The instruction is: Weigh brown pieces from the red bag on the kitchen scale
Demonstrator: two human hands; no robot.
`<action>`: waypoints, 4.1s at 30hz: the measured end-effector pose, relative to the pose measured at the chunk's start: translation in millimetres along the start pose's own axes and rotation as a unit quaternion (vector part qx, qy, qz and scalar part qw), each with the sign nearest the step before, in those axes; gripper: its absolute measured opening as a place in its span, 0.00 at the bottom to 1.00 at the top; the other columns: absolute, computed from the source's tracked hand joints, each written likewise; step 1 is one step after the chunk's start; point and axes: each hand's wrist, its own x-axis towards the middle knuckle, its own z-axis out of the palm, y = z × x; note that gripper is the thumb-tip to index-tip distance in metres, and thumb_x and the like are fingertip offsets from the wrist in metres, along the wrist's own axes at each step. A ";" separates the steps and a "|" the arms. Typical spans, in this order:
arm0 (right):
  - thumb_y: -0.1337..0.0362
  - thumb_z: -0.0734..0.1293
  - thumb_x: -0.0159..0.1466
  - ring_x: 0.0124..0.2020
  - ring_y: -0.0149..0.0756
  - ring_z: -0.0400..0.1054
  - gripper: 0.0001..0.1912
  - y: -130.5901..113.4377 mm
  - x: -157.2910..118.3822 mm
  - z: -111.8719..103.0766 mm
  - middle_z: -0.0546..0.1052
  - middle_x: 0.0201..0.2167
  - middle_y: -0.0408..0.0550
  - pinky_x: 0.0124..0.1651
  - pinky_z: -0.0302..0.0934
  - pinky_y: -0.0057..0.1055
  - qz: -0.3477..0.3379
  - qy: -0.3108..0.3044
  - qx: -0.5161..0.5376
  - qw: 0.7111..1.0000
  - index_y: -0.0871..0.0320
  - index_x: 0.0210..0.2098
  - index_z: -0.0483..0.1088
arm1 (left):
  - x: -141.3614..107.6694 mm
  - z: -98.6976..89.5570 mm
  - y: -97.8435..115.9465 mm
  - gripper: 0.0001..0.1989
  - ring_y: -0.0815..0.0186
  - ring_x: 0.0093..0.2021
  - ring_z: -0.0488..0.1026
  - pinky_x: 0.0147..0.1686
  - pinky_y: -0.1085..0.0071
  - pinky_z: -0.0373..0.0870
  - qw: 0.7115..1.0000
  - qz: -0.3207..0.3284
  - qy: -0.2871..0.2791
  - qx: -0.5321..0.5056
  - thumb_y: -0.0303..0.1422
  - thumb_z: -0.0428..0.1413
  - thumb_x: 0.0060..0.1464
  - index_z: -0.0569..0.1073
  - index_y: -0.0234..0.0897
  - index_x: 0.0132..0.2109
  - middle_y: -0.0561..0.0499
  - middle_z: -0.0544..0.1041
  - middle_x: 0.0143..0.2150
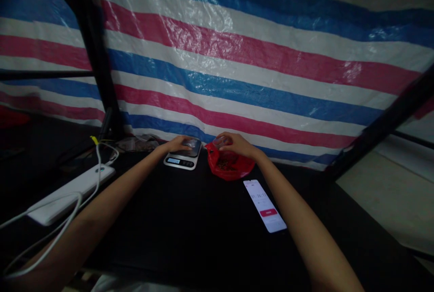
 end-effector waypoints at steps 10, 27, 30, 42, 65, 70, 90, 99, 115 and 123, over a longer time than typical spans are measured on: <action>0.64 0.62 0.59 0.45 0.47 0.63 0.17 -48.9 29.4 25.2 0.72 0.43 0.54 0.46 0.48 0.42 -0.003 0.113 -0.450 0.886 0.57 0.48 0.63 | -4.7 4.4 41.4 0.29 0.61 0.48 0.68 0.50 0.63 0.61 0.955 0.042 0.004 -0.295 0.39 0.58 0.44 0.64 0.30 0.52 0.42 0.71 0.49; 0.73 0.52 0.63 0.46 0.45 0.56 0.16 -88.3 38.4 25.2 0.68 0.42 0.57 0.50 0.45 0.44 -0.132 0.093 -0.557 0.814 0.63 0.48 0.63 | -8.0 -7.7 65.2 0.27 0.62 0.45 0.69 0.48 0.64 0.62 0.949 0.061 0.006 -0.310 0.37 0.60 0.43 0.66 0.30 0.50 0.44 0.72 0.45; 0.71 0.55 0.62 0.46 0.45 0.58 0.16 -73.6 22.2 17.8 0.68 0.44 0.55 0.45 0.49 0.40 -0.103 0.100 -0.547 0.825 0.60 0.50 0.60 | -11.0 -21.9 53.0 0.30 0.62 0.41 0.70 0.45 0.65 0.64 0.967 0.038 0.043 -0.249 0.38 0.61 0.40 0.65 0.29 0.51 0.44 0.73 0.42; 0.74 0.57 0.59 0.40 0.41 0.65 0.14 54.9 -25.8 42.1 0.72 0.38 0.54 0.42 0.55 0.35 -0.032 -0.048 -0.553 0.831 0.60 0.43 0.65 | -15.3 3.1 15.2 0.37 0.49 0.59 0.50 0.55 0.48 0.47 0.961 -0.074 0.246 0.103 0.47 0.55 0.44 0.57 0.33 0.57 0.36 0.54 0.59; 0.70 0.59 0.60 0.42 0.38 0.64 0.12 60.4 -24.1 79.6 0.71 0.40 0.55 0.44 0.56 0.34 -0.068 -0.021 -0.415 0.907 0.63 0.44 0.64 | -11.2 101.2 84.8 0.07 0.63 0.45 0.63 0.50 0.62 0.55 0.845 0.266 0.112 0.451 0.24 0.44 0.56 0.65 0.33 0.40 0.47 0.67 0.41; 0.71 0.58 0.60 0.43 0.39 0.66 0.14 72.2 -16.5 92.5 0.72 0.43 0.54 0.46 0.56 0.33 0.016 0.022 -0.179 0.983 0.61 0.45 0.65 | -1.5 80.5 92.6 0.06 0.62 0.46 0.61 0.51 0.62 0.53 0.838 0.266 0.103 0.464 0.26 0.45 0.56 0.65 0.33 0.40 0.46 0.67 0.43; 0.63 0.70 0.48 0.44 0.36 0.67 0.22 64.3 -27.5 75.2 0.73 0.43 0.51 0.51 0.58 0.39 0.049 0.096 0.273 0.956 0.59 0.42 0.66 | -60.6 53.9 86.5 0.19 0.62 0.40 0.65 0.45 0.65 0.56 0.786 0.458 -0.064 0.411 0.45 0.47 0.53 0.67 0.33 0.42 0.44 0.69 0.39; 0.64 0.69 0.49 0.44 0.35 0.67 0.20 56.0 -7.3 40.4 0.73 0.43 0.50 0.50 0.59 0.36 0.018 0.120 0.181 0.976 0.58 0.42 0.66 | -5.5 90.2 85.3 0.07 0.62 0.39 0.64 0.38 0.66 0.58 0.810 0.322 0.047 0.488 0.25 0.45 0.56 0.66 0.31 0.41 0.46 0.69 0.37; 0.62 0.68 0.52 0.39 0.36 0.69 0.20 20.8 58.0 23.8 0.75 0.38 0.47 0.45 0.61 0.35 -0.031 0.087 -0.080 0.992 0.56 0.45 0.66 | -19.3 3.0 20.7 0.23 0.58 0.54 0.59 0.51 0.59 0.58 0.906 0.174 0.201 0.330 0.37 0.50 0.54 0.57 0.31 0.54 0.38 0.62 0.54; 0.66 0.68 0.52 0.40 0.35 0.69 0.23 4.8 72.2 42.3 0.75 0.39 0.45 0.45 0.60 0.33 -0.070 0.045 -0.130 0.988 0.54 0.47 0.65 | -4.8 -17.1 -21.1 0.37 0.54 0.51 0.65 0.47 0.64 0.62 0.974 -0.014 0.024 0.225 0.43 0.58 0.43 0.57 0.27 0.56 0.35 0.66 0.51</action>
